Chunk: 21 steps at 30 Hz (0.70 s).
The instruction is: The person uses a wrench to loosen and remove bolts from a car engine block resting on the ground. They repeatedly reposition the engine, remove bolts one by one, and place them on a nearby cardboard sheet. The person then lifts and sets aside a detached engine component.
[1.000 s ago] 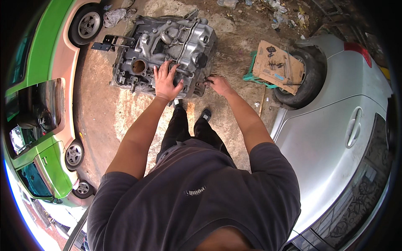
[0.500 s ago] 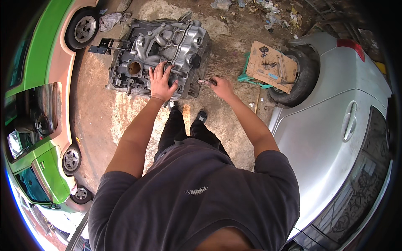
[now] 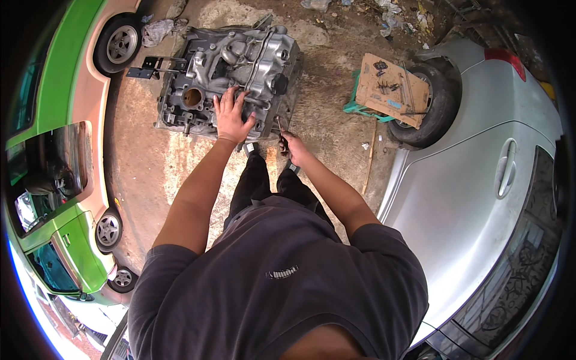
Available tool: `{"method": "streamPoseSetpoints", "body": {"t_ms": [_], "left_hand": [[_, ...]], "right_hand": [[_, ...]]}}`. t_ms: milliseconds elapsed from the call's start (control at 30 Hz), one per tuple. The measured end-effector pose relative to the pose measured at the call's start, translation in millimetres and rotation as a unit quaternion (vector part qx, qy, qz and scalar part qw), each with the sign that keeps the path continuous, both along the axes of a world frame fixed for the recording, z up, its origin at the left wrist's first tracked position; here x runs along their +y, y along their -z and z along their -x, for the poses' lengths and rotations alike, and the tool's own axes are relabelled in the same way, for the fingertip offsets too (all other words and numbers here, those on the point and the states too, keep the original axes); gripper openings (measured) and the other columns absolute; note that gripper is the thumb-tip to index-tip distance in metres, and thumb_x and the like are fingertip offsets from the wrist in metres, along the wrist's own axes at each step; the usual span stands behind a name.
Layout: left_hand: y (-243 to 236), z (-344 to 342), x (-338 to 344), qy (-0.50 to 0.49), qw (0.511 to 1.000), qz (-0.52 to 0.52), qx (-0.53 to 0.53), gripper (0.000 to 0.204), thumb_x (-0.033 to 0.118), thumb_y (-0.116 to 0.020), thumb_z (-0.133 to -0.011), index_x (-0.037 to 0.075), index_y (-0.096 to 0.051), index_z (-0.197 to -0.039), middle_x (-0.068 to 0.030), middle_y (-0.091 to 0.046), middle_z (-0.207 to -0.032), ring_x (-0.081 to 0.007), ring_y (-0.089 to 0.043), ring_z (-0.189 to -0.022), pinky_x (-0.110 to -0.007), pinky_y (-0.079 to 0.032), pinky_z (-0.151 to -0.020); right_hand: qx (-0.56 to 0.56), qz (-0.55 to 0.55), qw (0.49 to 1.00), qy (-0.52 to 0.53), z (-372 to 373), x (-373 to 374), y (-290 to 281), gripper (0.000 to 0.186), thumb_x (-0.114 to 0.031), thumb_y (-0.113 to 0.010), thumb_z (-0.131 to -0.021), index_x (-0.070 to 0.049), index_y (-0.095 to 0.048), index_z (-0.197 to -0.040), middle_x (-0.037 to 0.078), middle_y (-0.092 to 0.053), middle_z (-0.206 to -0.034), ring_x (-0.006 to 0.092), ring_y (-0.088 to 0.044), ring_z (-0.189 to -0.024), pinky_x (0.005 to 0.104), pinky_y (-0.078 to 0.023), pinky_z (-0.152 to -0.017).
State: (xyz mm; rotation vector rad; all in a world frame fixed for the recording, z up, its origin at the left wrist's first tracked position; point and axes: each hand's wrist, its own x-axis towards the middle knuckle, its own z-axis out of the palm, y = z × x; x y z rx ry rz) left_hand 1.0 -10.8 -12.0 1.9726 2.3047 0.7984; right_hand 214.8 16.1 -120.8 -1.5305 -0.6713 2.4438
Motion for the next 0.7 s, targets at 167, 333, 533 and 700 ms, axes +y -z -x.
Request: {"method": "streamPoseSetpoints", "body": {"t_ms": [167, 333, 533, 700], "left_hand": [[-1.2, -0.3, 0.3, -0.001, 1.000, 0.004, -0.001, 0.063, 0.034, -0.063, -0.076, 0.018, -0.047, -0.135, -0.0116, -0.037, -0.143, -0.0349, -0.032, -0.135, -0.060, -0.009, -0.114], [-1.1, 0.1, -0.1, 0.001, 1.000, 0.005, -0.005, 0.064, 0.035, -0.063, -0.076, 0.018, -0.046, -0.135, -0.0120, -0.037, -0.143, -0.0349, -0.032, -0.136, -0.060, -0.008, -0.114], [-0.8, 0.4, 0.0, 0.002, 1.000, 0.003, -0.001, 0.065, 0.035, -0.063, -0.076, 0.018, -0.046, -0.136, -0.0132, -0.038, -0.143, -0.0353, -0.031, -0.136, -0.060, -0.008, -0.114], [-1.3, 0.3, -0.4, 0.002, 1.000, 0.001, -0.001, 0.065, 0.035, -0.063, -0.075, 0.018, -0.046, -0.136, -0.0135, -0.038, -0.143, -0.0358, -0.032, -0.135, -0.060, -0.008, -0.114]], "right_hand": [[0.075, 0.073, 0.994, 0.010, 7.6, -11.4, 1.4, 0.035, -0.052, -0.058, -0.092, -0.017, -0.053, -0.088, -0.002, -0.056, -0.071, 0.0145, -0.055, -0.065, 0.0331, -0.044, -0.059], [0.046, 0.012, 0.999, -0.012, 11.1, -11.3, 11.6, 0.041, -0.058, -0.058, -0.090, -0.017, -0.057, -0.095, -0.002, -0.060, -0.077, 0.0140, -0.061, -0.074, 0.0326, -0.046, -0.060], [-0.040, -0.295, 0.937, -0.183, -10.1, 30.2, 31.2, 0.049, -0.054, -0.057, -0.092, -0.006, -0.063, -0.091, 0.002, -0.062, -0.076, 0.0137, -0.061, -0.075, 0.0299, -0.045, -0.063], [-0.229, -0.523, 0.704, -0.421, -22.1, 94.6, -4.4, 0.042, -0.047, -0.054, -0.094, -0.015, -0.065, -0.119, 0.010, -0.065, -0.102, 0.0271, -0.059, -0.105, 0.0412, -0.045, -0.094]]}}
